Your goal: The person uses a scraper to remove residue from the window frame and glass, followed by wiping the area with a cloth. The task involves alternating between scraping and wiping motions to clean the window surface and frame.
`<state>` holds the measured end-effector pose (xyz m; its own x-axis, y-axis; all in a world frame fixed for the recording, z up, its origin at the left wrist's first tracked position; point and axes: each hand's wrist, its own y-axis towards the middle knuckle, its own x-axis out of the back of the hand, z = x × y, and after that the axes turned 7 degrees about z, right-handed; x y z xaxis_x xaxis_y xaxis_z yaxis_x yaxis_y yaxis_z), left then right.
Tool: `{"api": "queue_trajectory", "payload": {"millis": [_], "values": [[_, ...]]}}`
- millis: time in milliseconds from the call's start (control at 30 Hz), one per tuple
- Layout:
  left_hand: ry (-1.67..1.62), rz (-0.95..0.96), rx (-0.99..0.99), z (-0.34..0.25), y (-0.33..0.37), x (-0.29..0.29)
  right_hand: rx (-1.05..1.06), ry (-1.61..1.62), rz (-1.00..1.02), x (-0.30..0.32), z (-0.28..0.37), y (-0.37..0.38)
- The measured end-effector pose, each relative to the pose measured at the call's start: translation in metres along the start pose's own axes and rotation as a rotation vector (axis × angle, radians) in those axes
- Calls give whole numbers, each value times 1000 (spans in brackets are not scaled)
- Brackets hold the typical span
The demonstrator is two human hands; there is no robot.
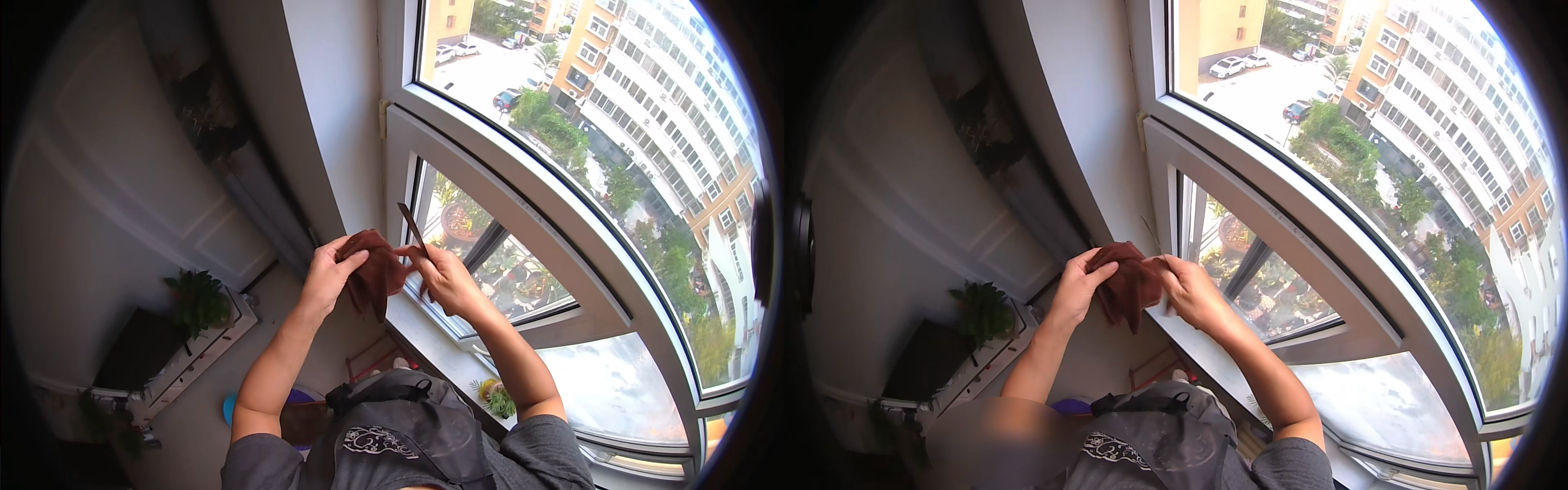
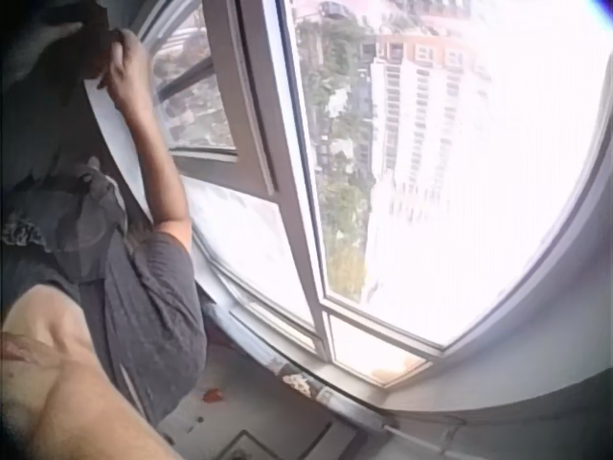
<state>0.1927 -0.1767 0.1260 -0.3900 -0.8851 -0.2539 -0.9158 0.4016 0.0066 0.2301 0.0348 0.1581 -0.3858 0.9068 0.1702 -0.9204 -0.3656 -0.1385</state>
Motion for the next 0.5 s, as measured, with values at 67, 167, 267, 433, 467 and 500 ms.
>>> {"api": "queue_trajectory", "payload": {"millis": [67, 167, 267, 433, 467, 500], "values": [[-46, -42, -33, 4, 5, 5, -88, -104, -85, 8, -1, -6], [-17, -138, -85, 3, 23, 5, -269, 109, -140, 19, -9, -18], [3, -239, -221, 2, 51, 3, -302, 132, -183, 27, -43, -25], [230, -380, -522, -32, 105, -23, -395, 298, 25, 40, -77, -49], [325, -405, -592, -44, 112, -35, -367, 315, -54, 42, -73, -53], [401, -430, -676, -46, 124, -38, -344, 328, -122, 38, -56, -57]]}}
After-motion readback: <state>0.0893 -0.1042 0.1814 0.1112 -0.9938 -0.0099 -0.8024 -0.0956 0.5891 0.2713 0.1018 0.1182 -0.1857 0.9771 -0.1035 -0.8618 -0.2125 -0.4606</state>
